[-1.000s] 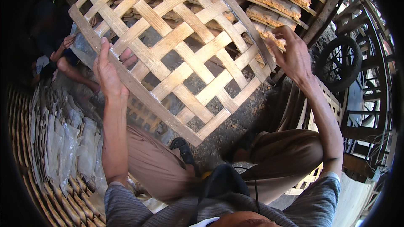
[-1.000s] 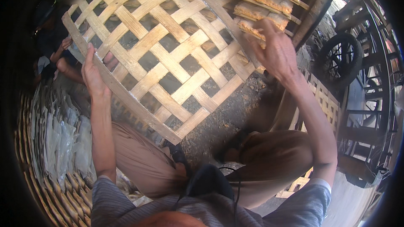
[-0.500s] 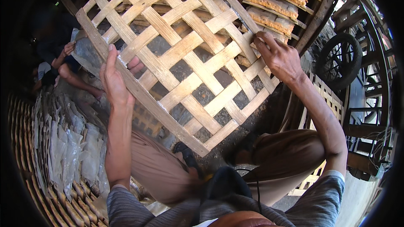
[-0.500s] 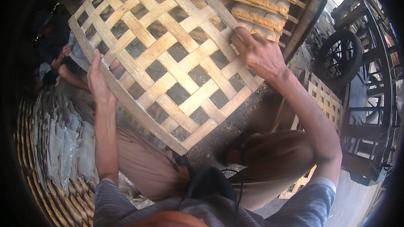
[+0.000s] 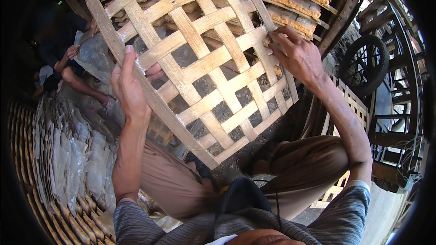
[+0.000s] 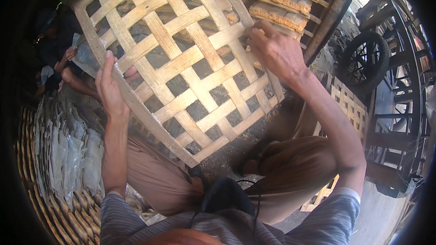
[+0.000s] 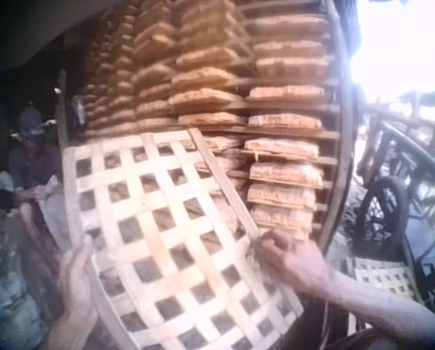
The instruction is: The person assembles a wooden lattice tray by inserting thin wooden strips into the frame. After completing the assembly, the person places the tray on the floor and covers it with a clear plastic bag.
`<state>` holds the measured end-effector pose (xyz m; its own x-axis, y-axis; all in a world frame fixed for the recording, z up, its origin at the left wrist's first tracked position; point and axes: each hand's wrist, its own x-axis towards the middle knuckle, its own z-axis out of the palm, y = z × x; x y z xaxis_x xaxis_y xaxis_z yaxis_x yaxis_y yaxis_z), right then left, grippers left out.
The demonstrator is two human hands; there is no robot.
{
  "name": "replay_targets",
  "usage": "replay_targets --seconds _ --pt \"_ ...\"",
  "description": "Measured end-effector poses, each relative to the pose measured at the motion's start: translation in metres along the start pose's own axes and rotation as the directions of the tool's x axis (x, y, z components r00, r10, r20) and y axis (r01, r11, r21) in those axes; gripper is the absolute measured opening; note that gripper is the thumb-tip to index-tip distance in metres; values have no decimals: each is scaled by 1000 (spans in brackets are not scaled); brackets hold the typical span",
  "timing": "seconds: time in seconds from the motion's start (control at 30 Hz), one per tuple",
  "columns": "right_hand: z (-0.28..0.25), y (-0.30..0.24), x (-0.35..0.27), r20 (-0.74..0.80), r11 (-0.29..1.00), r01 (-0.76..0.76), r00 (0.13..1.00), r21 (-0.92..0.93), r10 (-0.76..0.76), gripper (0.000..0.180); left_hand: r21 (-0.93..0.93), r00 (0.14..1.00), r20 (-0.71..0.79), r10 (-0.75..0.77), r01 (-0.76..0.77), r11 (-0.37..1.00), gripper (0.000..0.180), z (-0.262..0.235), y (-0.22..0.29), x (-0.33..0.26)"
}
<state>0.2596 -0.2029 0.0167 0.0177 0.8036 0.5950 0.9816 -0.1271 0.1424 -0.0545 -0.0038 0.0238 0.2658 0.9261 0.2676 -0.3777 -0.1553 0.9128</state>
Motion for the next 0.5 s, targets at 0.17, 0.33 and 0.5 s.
replay_targets --seconds 0.17,0.33,0.5 --pt "8 -4 2 -56 974 89 993 -209 -103 15 0 999 -35 -6 6 1000 38 1 -1 0" --pt "12 -10 15 42 913 134 991 -385 -127 19 -6 1000 10 18 -18 1000 37 -6 -2 5" --pt "14 -12 29 116 926 -126 977 -357 177 14 20 996 -9 87 -87 996 35 -10 3 7"
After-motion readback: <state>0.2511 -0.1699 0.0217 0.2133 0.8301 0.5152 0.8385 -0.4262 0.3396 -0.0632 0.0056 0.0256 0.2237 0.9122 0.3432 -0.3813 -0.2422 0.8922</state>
